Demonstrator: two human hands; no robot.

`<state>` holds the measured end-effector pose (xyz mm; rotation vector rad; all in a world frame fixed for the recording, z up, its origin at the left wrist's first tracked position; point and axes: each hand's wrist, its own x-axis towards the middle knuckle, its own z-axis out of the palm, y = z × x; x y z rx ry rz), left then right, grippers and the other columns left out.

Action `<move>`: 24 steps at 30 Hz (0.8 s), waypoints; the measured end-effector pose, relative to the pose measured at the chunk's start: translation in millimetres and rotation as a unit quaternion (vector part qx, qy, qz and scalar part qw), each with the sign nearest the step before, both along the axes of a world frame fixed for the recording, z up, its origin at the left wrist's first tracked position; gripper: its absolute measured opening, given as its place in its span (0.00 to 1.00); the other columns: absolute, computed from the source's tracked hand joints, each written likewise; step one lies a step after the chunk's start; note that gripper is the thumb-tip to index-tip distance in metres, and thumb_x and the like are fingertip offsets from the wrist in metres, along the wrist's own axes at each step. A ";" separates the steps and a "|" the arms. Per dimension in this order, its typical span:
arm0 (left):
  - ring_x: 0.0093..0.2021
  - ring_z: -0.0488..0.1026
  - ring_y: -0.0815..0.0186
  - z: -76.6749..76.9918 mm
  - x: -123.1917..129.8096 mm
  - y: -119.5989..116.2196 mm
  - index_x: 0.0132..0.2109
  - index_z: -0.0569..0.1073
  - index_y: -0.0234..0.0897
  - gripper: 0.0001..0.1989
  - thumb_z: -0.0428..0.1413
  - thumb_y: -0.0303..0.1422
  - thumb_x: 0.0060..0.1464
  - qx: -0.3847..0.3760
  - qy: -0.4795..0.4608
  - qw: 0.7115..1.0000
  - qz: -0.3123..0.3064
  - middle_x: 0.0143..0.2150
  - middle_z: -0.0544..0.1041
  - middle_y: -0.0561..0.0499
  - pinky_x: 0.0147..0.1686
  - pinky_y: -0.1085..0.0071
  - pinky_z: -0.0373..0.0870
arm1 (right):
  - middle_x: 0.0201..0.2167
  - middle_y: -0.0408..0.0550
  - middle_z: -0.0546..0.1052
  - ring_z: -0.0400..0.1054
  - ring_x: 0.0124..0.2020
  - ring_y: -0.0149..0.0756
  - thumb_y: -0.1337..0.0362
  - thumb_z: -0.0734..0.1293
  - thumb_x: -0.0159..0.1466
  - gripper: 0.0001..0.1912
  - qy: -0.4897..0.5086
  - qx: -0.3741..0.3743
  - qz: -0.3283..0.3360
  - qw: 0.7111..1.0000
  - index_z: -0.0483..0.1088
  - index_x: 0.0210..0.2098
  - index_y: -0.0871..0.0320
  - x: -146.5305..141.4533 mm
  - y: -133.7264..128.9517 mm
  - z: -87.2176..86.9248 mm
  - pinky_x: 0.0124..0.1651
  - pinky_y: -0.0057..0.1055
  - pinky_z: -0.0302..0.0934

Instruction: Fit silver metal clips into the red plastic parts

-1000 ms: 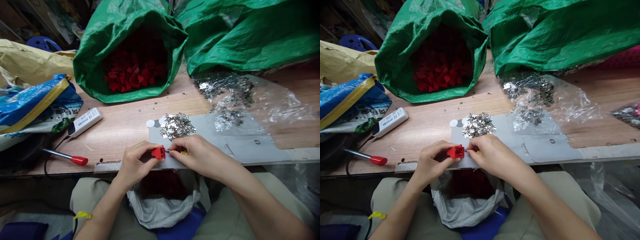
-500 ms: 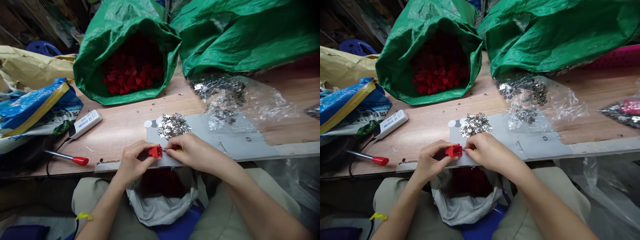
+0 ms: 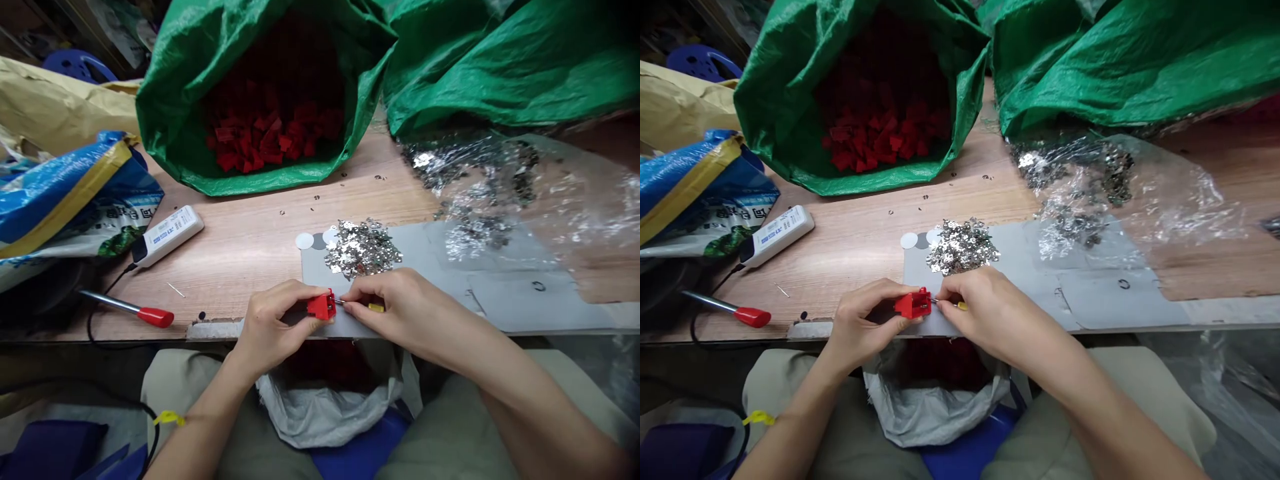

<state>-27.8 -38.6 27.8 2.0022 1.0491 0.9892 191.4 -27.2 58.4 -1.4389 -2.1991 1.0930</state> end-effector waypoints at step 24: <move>0.37 0.79 0.67 8.9 -5.2 15.8 0.50 0.71 0.38 0.17 0.63 0.38 0.56 -0.325 -0.491 0.805 0.073 0.41 0.79 0.50 0.39 0.72 0.79 | 0.27 0.42 0.77 0.70 0.27 0.32 0.62 0.67 0.67 0.16 0.170 0.125 -0.074 0.975 0.74 0.53 0.57 -6.8 -1.7 -4.1 0.31 0.26 0.64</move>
